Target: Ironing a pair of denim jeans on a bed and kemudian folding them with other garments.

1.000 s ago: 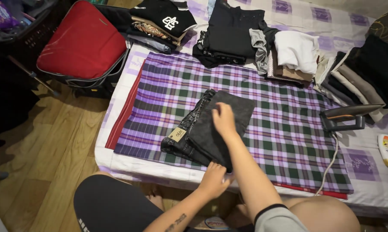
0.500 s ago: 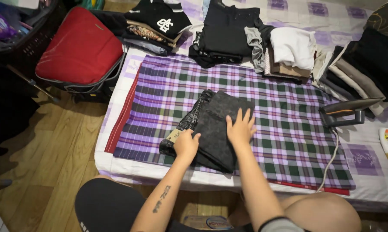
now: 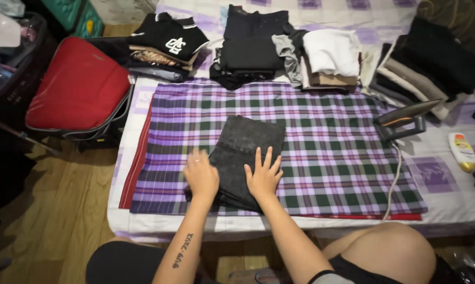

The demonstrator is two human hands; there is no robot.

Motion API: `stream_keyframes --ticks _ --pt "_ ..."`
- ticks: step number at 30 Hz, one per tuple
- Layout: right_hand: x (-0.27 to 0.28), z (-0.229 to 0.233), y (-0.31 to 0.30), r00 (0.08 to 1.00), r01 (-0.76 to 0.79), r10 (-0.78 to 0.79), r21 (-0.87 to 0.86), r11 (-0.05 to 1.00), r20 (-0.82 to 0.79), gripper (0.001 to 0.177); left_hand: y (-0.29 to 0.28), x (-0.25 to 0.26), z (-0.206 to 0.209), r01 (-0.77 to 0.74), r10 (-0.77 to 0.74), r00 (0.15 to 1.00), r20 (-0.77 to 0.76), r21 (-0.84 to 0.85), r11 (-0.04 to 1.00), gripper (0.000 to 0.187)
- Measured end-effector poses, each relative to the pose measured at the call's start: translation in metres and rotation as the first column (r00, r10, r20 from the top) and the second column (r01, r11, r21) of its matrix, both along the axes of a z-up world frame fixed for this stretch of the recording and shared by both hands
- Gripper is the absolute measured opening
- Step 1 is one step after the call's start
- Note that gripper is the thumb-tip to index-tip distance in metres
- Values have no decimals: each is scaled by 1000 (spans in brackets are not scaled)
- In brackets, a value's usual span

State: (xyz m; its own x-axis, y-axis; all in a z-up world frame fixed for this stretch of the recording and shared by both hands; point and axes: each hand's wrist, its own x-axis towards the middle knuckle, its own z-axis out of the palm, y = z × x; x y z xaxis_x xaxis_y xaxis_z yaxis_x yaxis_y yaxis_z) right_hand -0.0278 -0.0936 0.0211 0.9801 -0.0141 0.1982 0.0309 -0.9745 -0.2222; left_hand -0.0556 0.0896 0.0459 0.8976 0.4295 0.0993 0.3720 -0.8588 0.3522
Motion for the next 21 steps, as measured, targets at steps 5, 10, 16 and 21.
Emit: stream_keyframes --ticks 5,10,16,21 --pt "7 -11 -10 996 47 -61 203 978 61 73 -27 28 -40 345 -369 924 104 196 918 75" --pt "49 -38 -49 935 341 -309 667 663 -172 85 -31 28 -48 347 -341 938 -62 192 918 82" --pt "67 11 -74 750 598 364 801 -16 -552 78 -29 34 -52 345 -322 937 -133 220 913 84" --pt "65 10 -67 697 635 543 756 -162 -469 60 -29 33 -53 333 -303 939 -165 205 920 84"
